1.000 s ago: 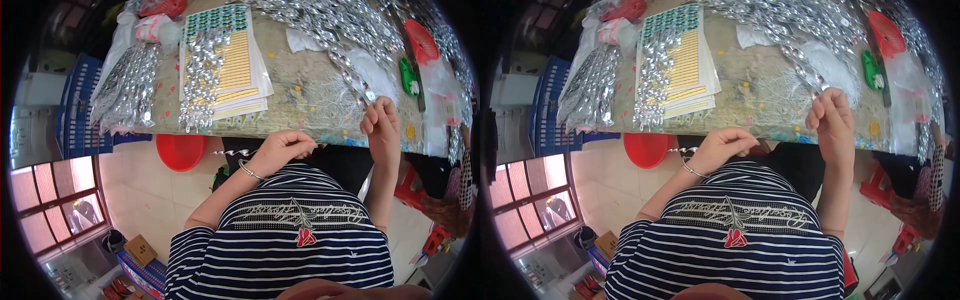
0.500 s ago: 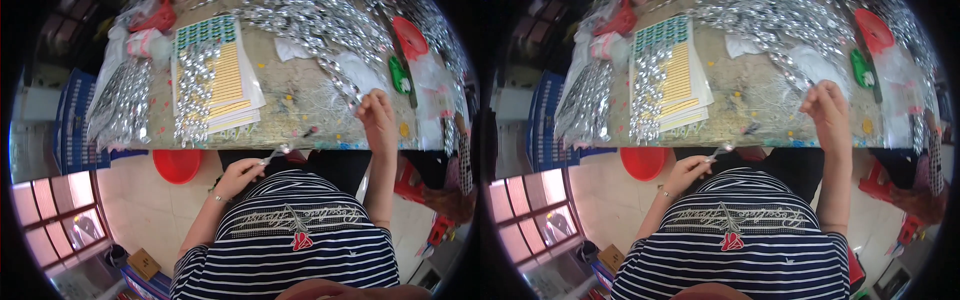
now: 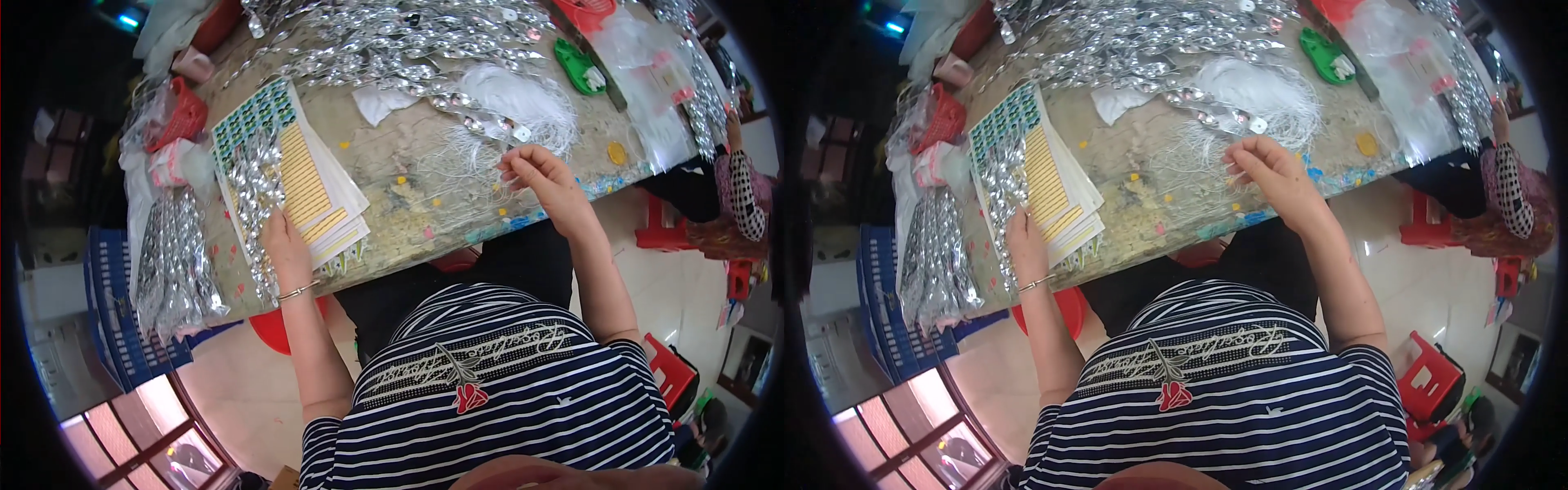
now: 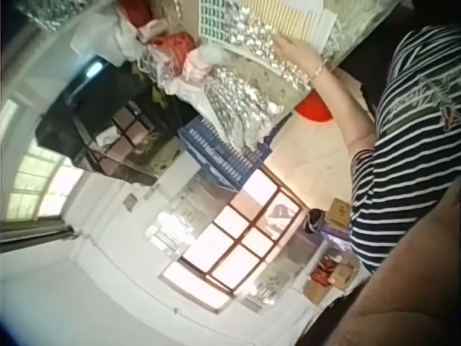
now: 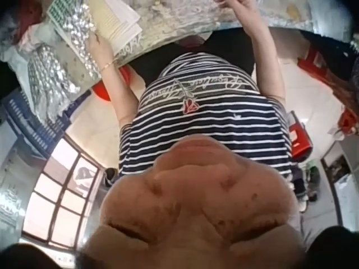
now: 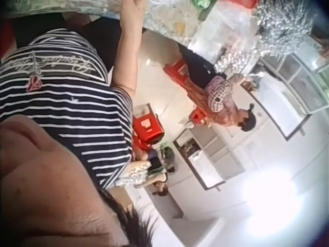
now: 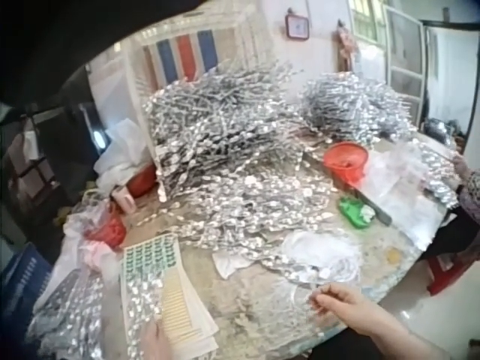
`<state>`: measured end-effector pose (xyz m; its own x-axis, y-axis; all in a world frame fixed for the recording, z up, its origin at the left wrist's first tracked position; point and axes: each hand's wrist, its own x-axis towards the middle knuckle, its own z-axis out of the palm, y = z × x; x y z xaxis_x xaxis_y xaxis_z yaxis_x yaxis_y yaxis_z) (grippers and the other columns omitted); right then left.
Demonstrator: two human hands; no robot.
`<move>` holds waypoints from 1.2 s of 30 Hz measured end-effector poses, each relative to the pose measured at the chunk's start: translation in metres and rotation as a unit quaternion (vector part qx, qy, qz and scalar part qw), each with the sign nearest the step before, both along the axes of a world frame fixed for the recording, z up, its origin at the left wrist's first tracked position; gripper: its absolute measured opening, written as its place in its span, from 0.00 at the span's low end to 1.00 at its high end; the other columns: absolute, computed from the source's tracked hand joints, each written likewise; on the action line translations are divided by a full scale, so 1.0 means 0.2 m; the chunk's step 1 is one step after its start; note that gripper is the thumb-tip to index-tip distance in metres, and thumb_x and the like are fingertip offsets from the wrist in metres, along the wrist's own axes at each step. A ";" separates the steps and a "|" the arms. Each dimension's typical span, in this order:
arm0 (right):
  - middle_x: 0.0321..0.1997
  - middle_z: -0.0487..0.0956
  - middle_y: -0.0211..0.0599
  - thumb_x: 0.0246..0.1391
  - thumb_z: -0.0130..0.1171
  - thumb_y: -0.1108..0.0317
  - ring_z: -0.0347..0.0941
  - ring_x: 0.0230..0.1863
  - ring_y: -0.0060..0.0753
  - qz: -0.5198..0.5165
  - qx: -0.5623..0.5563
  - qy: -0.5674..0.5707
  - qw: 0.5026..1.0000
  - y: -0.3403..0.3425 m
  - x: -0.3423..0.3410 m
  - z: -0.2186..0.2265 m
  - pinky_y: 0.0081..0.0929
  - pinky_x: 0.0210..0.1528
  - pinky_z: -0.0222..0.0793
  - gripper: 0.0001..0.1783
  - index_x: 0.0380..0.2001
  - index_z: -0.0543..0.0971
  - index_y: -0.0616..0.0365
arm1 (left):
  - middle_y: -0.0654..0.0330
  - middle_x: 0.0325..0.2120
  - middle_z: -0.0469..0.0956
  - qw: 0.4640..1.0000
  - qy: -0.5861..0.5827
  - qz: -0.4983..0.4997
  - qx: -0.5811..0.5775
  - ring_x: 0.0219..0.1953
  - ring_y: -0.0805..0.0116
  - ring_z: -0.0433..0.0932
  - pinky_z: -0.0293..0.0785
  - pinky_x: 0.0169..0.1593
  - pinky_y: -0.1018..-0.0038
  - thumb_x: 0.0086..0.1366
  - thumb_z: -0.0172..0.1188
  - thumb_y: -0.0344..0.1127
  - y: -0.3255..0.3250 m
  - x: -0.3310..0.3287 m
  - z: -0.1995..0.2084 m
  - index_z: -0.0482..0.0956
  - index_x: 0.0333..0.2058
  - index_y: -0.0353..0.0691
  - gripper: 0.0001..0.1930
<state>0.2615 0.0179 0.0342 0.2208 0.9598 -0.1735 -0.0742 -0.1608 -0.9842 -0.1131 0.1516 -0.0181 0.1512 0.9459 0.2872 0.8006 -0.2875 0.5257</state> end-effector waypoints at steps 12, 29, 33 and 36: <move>0.37 0.75 0.41 0.47 0.60 0.69 0.68 0.42 0.45 -0.100 0.065 -0.550 0.827 0.21 0.26 -0.22 0.35 0.45 0.64 0.09 0.34 0.79 0.59 | 0.42 0.41 0.71 0.986 0.139 0.062 0.067 0.44 0.45 0.68 0.61 0.49 0.59 0.55 0.49 0.23 -0.01 0.06 -0.10 0.67 0.54 0.31 0.24; 0.31 0.76 0.36 0.51 0.58 0.74 0.72 0.36 0.31 -0.165 0.196 -0.552 0.793 0.17 0.40 0.22 0.22 0.39 0.65 0.06 0.34 0.80 0.59 | 0.47 0.49 0.69 0.985 0.116 0.069 0.109 0.51 0.51 0.65 0.56 0.56 0.61 0.55 0.57 0.29 -0.11 0.16 0.03 0.69 0.53 0.37 0.25; 0.33 0.75 0.27 0.58 0.53 0.72 0.68 0.35 0.17 -0.207 0.278 -0.490 0.800 0.14 0.47 0.34 0.15 0.38 0.63 0.09 0.41 0.77 0.60 | 0.46 0.49 0.67 0.985 0.061 0.043 0.158 0.51 0.50 0.64 0.55 0.56 0.60 0.55 0.57 0.28 -0.15 0.22 0.11 0.70 0.52 0.36 0.24; 0.31 0.73 0.22 0.61 0.50 0.67 0.63 0.31 0.11 -0.269 0.266 -0.319 0.869 0.07 0.46 0.48 0.10 0.36 0.59 0.12 0.45 0.76 0.56 | 0.48 0.48 0.68 0.988 -0.009 0.018 0.153 0.51 0.53 0.65 0.57 0.56 0.62 0.56 0.57 0.27 -0.18 0.27 0.18 0.71 0.52 0.36 0.22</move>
